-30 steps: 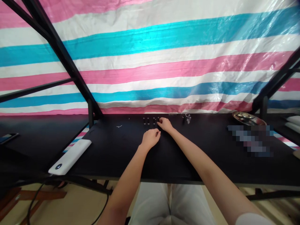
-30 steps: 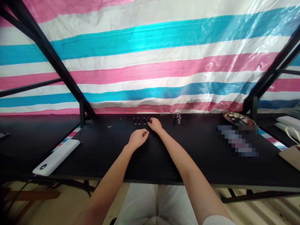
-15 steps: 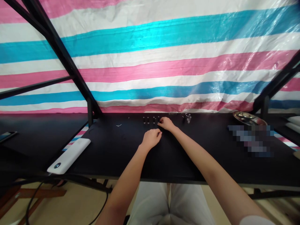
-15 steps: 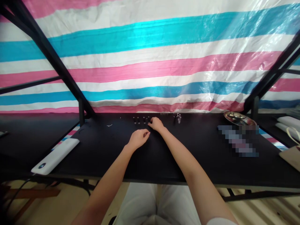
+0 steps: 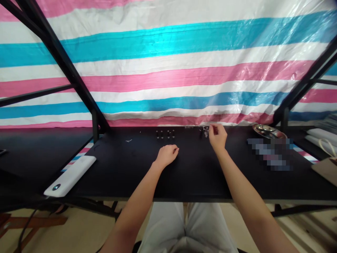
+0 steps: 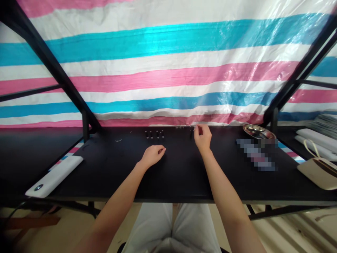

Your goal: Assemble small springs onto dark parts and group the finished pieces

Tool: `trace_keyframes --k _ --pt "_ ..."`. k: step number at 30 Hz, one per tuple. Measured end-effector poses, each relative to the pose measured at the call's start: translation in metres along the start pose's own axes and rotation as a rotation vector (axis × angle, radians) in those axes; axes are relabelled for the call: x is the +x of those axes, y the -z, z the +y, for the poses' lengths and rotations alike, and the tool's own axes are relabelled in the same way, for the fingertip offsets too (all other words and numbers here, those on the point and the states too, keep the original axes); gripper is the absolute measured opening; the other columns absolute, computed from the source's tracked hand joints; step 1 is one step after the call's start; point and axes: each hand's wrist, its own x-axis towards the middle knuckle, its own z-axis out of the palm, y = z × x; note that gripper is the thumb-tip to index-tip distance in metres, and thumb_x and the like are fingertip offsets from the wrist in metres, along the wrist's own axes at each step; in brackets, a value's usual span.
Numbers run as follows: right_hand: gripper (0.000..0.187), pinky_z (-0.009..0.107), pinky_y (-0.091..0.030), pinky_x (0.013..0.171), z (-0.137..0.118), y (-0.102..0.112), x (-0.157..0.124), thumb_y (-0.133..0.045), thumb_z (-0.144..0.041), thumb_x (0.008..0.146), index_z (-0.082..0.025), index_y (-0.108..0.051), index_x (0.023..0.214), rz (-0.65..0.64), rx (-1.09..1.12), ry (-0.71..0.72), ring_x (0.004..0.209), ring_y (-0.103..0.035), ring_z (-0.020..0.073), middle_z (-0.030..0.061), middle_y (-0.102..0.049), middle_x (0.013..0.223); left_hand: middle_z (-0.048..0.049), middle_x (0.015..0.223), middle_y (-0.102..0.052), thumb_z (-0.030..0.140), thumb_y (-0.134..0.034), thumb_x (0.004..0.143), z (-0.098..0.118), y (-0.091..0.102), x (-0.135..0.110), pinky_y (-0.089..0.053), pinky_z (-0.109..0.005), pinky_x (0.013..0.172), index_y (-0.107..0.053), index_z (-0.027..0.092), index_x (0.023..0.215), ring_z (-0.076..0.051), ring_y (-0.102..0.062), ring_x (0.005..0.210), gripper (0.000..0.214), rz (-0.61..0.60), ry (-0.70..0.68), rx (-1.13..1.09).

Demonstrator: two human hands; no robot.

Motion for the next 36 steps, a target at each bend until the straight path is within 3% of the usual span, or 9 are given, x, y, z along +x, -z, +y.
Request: trace_keyframes --k 3,7,10,20,27,32,36 --pt "0.020 0.030 -0.045 0.067 0.022 0.015 -0.002 -0.047 -0.030 0.079 -0.016 -0.056 0.090 -0.037 -0.077 -0.164 0.068 -0.054 0.0153 0.0050 -0.059 0.079 -0.0025 0.073 -0.063 0.033 -0.040 0.087 0.001 -0.001 0.000 -0.037 -0.023 0.059 -0.064 0.020 0.082 -0.015 -0.057 0.067 0.028 -0.002 -0.013 -0.002" --pt "0.024 0.030 -0.044 0.070 0.040 0.021 -0.009 -0.053 -0.026 0.070 -0.017 -0.056 0.092 -0.291 -0.237 -0.399 0.071 -0.056 0.0171 0.0036 -0.061 0.078 -0.0022 0.071 -0.062 0.033 -0.040 0.087 0.002 -0.002 0.000 -0.035 -0.023 0.058 -0.064 0.020 0.082 -0.014 -0.056 0.066 0.027 -0.002 -0.032 -0.017" --pt "0.024 0.030 -0.042 0.070 0.046 0.016 -0.015 -0.055 -0.028 0.069 -0.017 -0.057 0.090 -0.421 -0.368 -0.473 0.078 -0.057 0.0193 0.0052 -0.062 0.084 -0.0023 0.070 -0.061 0.033 -0.040 0.087 0.002 -0.002 0.000 -0.035 -0.022 0.058 -0.064 0.019 0.082 -0.014 -0.056 0.065 0.028 -0.003 -0.049 -0.028" --pt "0.029 0.033 -0.040 0.073 0.052 -0.011 -0.021 -0.053 -0.041 0.077 -0.016 -0.061 0.090 -0.526 -0.607 -0.364 0.091 -0.053 0.0242 0.0106 -0.059 0.096 -0.0008 0.071 -0.063 0.032 -0.040 0.087 0.010 -0.007 0.000 -0.037 -0.022 0.060 -0.065 0.020 0.084 -0.013 -0.057 0.067 0.027 -0.014 -0.125 -0.060" --pt "0.027 0.032 -0.039 0.072 0.058 -0.019 -0.017 -0.053 -0.041 0.078 -0.017 -0.061 0.087 -0.565 -0.644 -0.322 0.091 -0.053 0.0236 0.0097 -0.058 0.095 -0.0012 0.074 -0.065 0.032 -0.038 0.088 0.031 -0.013 0.006 -0.040 -0.023 0.063 -0.065 0.020 0.087 -0.013 -0.059 0.070 0.029 -0.045 -0.225 -0.069" --pt "0.025 0.031 -0.038 0.072 0.061 -0.021 -0.015 -0.052 -0.040 0.079 -0.017 -0.060 0.086 -0.574 -0.639 -0.330 0.091 -0.054 0.0229 0.0090 -0.058 0.095 -0.0041 0.085 -0.065 0.029 -0.039 0.086 0.045 -0.023 0.026 -0.043 -0.025 0.066 -0.063 0.019 0.086 -0.016 -0.060 0.077 0.025 -0.104 -0.292 0.047" --pt "0.026 0.031 -0.038 0.072 0.063 -0.021 -0.015 -0.051 -0.040 0.079 -0.017 -0.060 0.087 -0.572 -0.625 -0.318 0.090 -0.054 0.0226 0.0090 -0.059 0.095 -0.0052 0.092 -0.063 0.025 -0.041 0.086 0.055 -0.036 0.053 -0.045 -0.028 0.071 -0.058 0.019 0.098 -0.018 -0.058 0.085 0.022 -0.064 -0.297 0.078"
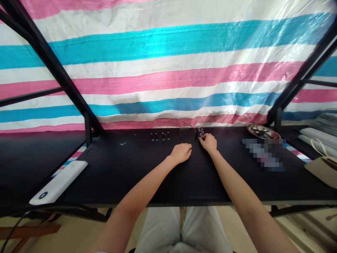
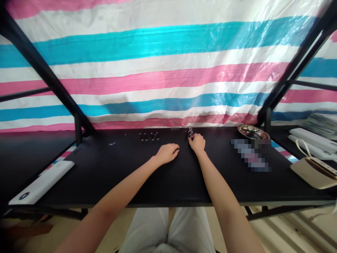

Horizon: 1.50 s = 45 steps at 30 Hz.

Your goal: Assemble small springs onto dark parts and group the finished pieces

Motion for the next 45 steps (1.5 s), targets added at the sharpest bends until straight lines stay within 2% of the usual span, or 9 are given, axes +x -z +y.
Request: trace_keyframes --k 5,10,17,21,26,30,37,41,45 --pt "0.026 0.032 -0.039 0.072 0.001 -0.003 0.001 -0.051 -0.040 0.080 -0.017 -0.060 0.088 0.010 -0.019 0.017 0.092 -0.053 0.0234 0.0091 -0.059 0.097 -0.0093 0.109 -0.055 0.022 -0.042 0.086 0.003 -0.018 0.037 -0.044 -0.029 0.076 -0.040 0.016 0.126 -0.021 -0.051 0.098 0.040 0.151 0.074 0.023" --pt "0.025 0.031 -0.038 0.071 0.000 -0.001 0.002 -0.052 -0.040 0.080 -0.017 -0.059 0.087 -0.002 -0.017 0.016 0.091 -0.054 0.0230 0.0086 -0.059 0.096 -0.0097 0.110 -0.051 0.023 -0.040 0.088 0.006 -0.034 0.065 -0.041 -0.030 0.077 -0.027 0.020 0.137 -0.021 -0.049 0.097 0.051 0.197 0.161 0.069" --pt "0.022 0.031 -0.038 0.070 -0.003 0.002 0.001 -0.051 -0.037 0.080 -0.017 -0.059 0.088 -0.001 -0.018 0.019 0.091 -0.054 0.0226 0.0091 -0.059 0.097 -0.0089 0.134 -0.037 0.028 -0.041 0.088 0.012 -0.043 0.070 -0.036 -0.035 0.085 -0.018 0.028 0.141 -0.023 -0.042 0.107 0.058 0.299 0.124 0.111" --pt "0.021 0.030 -0.038 0.070 -0.004 0.003 0.001 -0.052 -0.036 0.080 -0.017 -0.060 0.087 0.001 -0.017 0.019 0.091 -0.054 0.0229 0.0092 -0.060 0.097 -0.0096 0.137 -0.034 0.029 -0.039 0.088 0.011 -0.046 0.069 -0.035 -0.038 0.087 -0.022 0.027 0.141 -0.025 -0.040 0.110 0.055 0.275 0.120 0.104" --pt "0.019 0.030 -0.038 0.069 -0.002 0.001 0.002 -0.051 -0.033 0.082 -0.018 -0.060 0.087 0.003 -0.016 0.018 0.091 -0.055 0.0223 0.0087 -0.060 0.096 -0.0117 0.135 -0.038 0.028 -0.036 0.089 0.010 -0.048 0.071 -0.034 -0.041 0.088 -0.036 0.021 0.134 -0.026 -0.040 0.110 0.045 0.252 0.110 0.111" --pt "0.018 0.030 -0.038 0.067 -0.002 0.000 0.001 -0.050 -0.033 0.083 -0.018 -0.059 0.087 0.010 -0.026 0.028 0.089 -0.055 0.0222 0.0084 -0.060 0.096 -0.0131 0.127 -0.045 0.022 -0.035 0.089 0.011 -0.044 0.071 -0.035 -0.040 0.086 -0.043 0.017 0.127 -0.025 -0.042 0.108 0.039 0.252 0.098 0.103" --pt "0.017 0.029 -0.037 0.067 -0.003 0.002 -0.001 -0.049 -0.031 0.084 -0.018 -0.058 0.087 0.005 -0.032 0.046 0.088 -0.054 0.0212 0.0087 -0.059 0.096 -0.0113 0.099 -0.058 0.014 -0.033 0.088 0.008 -0.043 0.069 -0.036 -0.037 0.080 -0.054 0.015 0.105 -0.023 -0.048 0.095 0.027 0.232 0.128 0.091" --pt "0.016 0.029 -0.037 0.068 -0.004 0.002 -0.003 -0.049 -0.030 0.084 -0.017 -0.058 0.087 0.003 -0.034 0.056 0.089 -0.054 0.0210 0.0089 -0.059 0.096 -0.0113 0.095 -0.059 0.014 -0.033 0.089 0.008 -0.044 0.069 -0.035 -0.038 0.080 -0.055 0.015 0.097 -0.024 -0.048 0.093 0.024 0.231 0.143 0.082" --pt "0.017 0.029 -0.037 0.068 -0.004 0.001 -0.004 -0.048 -0.031 0.084 -0.017 -0.059 0.087 0.007 -0.044 0.054 0.089 -0.054 0.0214 0.0088 -0.059 0.095 -0.0120 0.096 -0.060 0.016 -0.034 0.089 0.010 -0.040 0.067 -0.035 -0.038 0.081 -0.055 0.015 0.098 -0.024 -0.048 0.094 0.023 0.230 0.148 0.057"
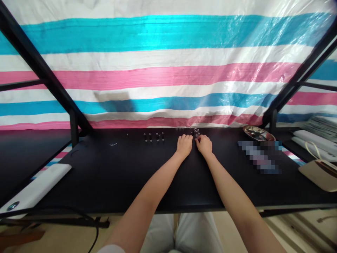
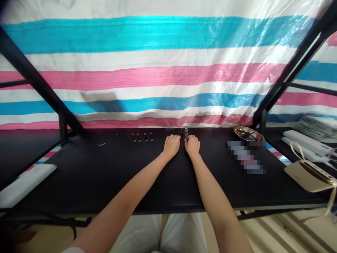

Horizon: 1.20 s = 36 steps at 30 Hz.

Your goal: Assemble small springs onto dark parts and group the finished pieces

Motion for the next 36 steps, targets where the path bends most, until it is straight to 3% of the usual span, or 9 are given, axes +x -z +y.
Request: trace_keyframes --k 6,11,14,17,23,30,36 --pt "0.016 0.029 -0.037 0.068 -0.001 0.001 -0.005 -0.049 -0.030 0.084 -0.018 -0.059 0.086 -0.007 0.015 0.015 0.087 -0.054 0.0205 0.0083 -0.060 0.095 -0.0087 0.094 -0.061 0.021 -0.036 0.089 -0.003 0.019 -0.020 -0.036 -0.035 0.080 -0.057 0.017 0.098 -0.021 -0.050 0.092 0.023 0.007 -0.064 -0.068" --pt "0.016 0.029 -0.037 0.069 -0.005 0.006 -0.013 -0.050 -0.030 0.083 -0.018 -0.059 0.085 -0.008 0.021 0.022 0.088 -0.054 0.0208 0.0083 -0.060 0.095 -0.0054 0.094 -0.063 0.025 -0.040 0.088 -0.022 0.044 -0.055 -0.039 -0.032 0.081 -0.058 0.018 0.099 -0.018 -0.052 0.089 0.022 0.097 -0.077 -0.212" --pt "0.016 0.030 -0.036 0.069 -0.011 0.011 -0.017 -0.051 -0.031 0.082 -0.018 -0.060 0.083 -0.023 -0.006 0.020 0.089 -0.054 0.0220 0.0085 -0.061 0.095 -0.0047 0.091 -0.063 0.025 -0.045 0.085 -0.040 0.056 -0.078 -0.041 -0.031 0.082 -0.060 0.018 0.097 -0.017 -0.053 0.087 0.020 0.118 -0.034 -0.308" --pt "0.016 0.031 -0.034 0.070 -0.018 0.017 -0.023 -0.051 -0.031 0.082 -0.018 -0.060 0.081 -0.039 -0.022 0.042 0.088 -0.055 0.0225 0.0083 -0.063 0.092 -0.0039 0.087 -0.064 0.024 -0.049 0.082 -0.053 0.062 -0.091 -0.044 -0.030 0.080 -0.061 0.018 0.095 -0.015 -0.056 0.084 0.018 0.177 0.093 -0.443" --pt "0.017 0.028 -0.030 0.073 -0.042 0.028 -0.044 -0.047 -0.030 0.084 -0.019 -0.059 0.084 -0.017 0.083 0.291 0.077 -0.058 0.0182 0.0048 -0.066 0.081 -0.0050 0.083 -0.064 0.028 -0.054 0.078 -0.059 0.063 -0.088 -0.046 -0.024 0.066 -0.060 0.015 0.092 -0.012 -0.059 0.073 0.021 0.300 0.425 -0.805" --pt "0.017 0.027 -0.026 0.069 -0.058 0.028 -0.061 -0.046 -0.026 0.085 -0.017 -0.059 0.082 0.051 0.008 0.439 0.064 -0.057 0.0153 0.0043 -0.066 0.071 -0.0059 0.078 -0.065 0.025 -0.058 0.074 -0.057 0.052 -0.086 -0.047 -0.026 0.067 -0.060 0.014 0.089 -0.014 -0.062 0.071 0.018 0.329 0.411 -1.099" --pt "0.017 0.028 -0.023 0.066 -0.061 0.031 -0.064 -0.044 -0.025 0.085 -0.016 -0.058 0.083 0.026 -0.123 0.477 0.063 -0.058 0.0158 0.0057 -0.066 0.069 -0.0053 0.077 -0.064 0.026 -0.060 0.073 -0.054 0.050 -0.087 -0.047 -0.027 0.069 -0.060 0.015 0.087 -0.014 -0.062 0.072 0.018 0.330 0.405 -1.154"
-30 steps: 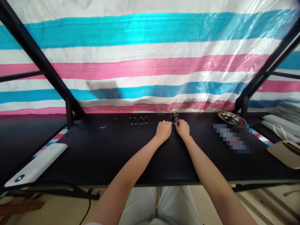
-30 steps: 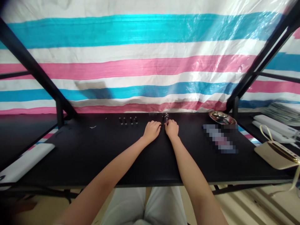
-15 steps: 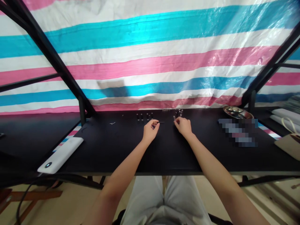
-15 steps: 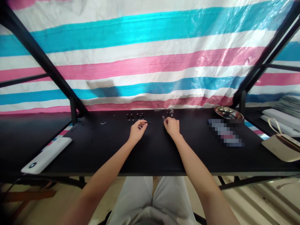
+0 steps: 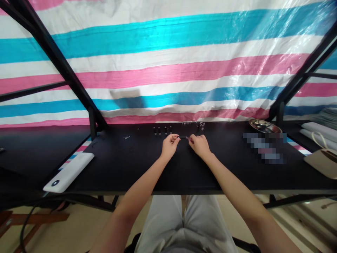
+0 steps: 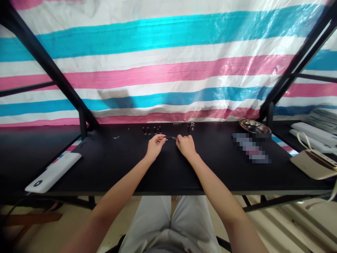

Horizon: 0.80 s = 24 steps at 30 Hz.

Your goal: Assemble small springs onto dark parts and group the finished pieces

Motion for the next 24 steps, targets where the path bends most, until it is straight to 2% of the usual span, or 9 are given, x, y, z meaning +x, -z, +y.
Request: trace_keyframes --k 7,19,24 --pt "0.015 0.030 -0.020 0.064 -0.008 0.009 -0.002 -0.042 -0.019 0.085 -0.015 -0.056 0.082 -0.069 -0.097 0.012 0.067 -0.059 0.0183 0.0091 -0.067 0.073 -0.0008 0.067 -0.058 0.028 -0.060 0.072 0.011 0.000 -0.006 -0.042 -0.023 0.060 -0.061 0.014 0.084 -0.009 -0.052 0.059 0.019 -0.026 -0.050 0.123" --pt "0.017 0.030 -0.021 0.063 -0.014 0.003 -0.005 -0.042 -0.021 0.084 -0.015 -0.057 0.080 0.028 -0.020 0.108 0.066 -0.057 0.0168 0.0067 -0.066 0.070 0.0000 0.067 -0.058 0.027 -0.060 0.071 0.007 -0.002 -0.010 -0.042 -0.021 0.057 -0.061 0.015 0.082 -0.008 -0.050 0.057 0.017 -0.112 -0.057 0.260" --pt "0.017 0.029 -0.023 0.063 -0.014 0.003 -0.005 -0.042 -0.020 0.085 -0.015 -0.057 0.080 0.016 0.007 0.114 0.067 -0.057 0.0165 0.0068 -0.067 0.073 0.0007 0.066 -0.058 0.027 -0.059 0.071 0.007 -0.001 -0.009 -0.042 -0.021 0.056 -0.061 0.015 0.082 -0.007 -0.049 0.056 0.016 -0.111 -0.079 0.277"
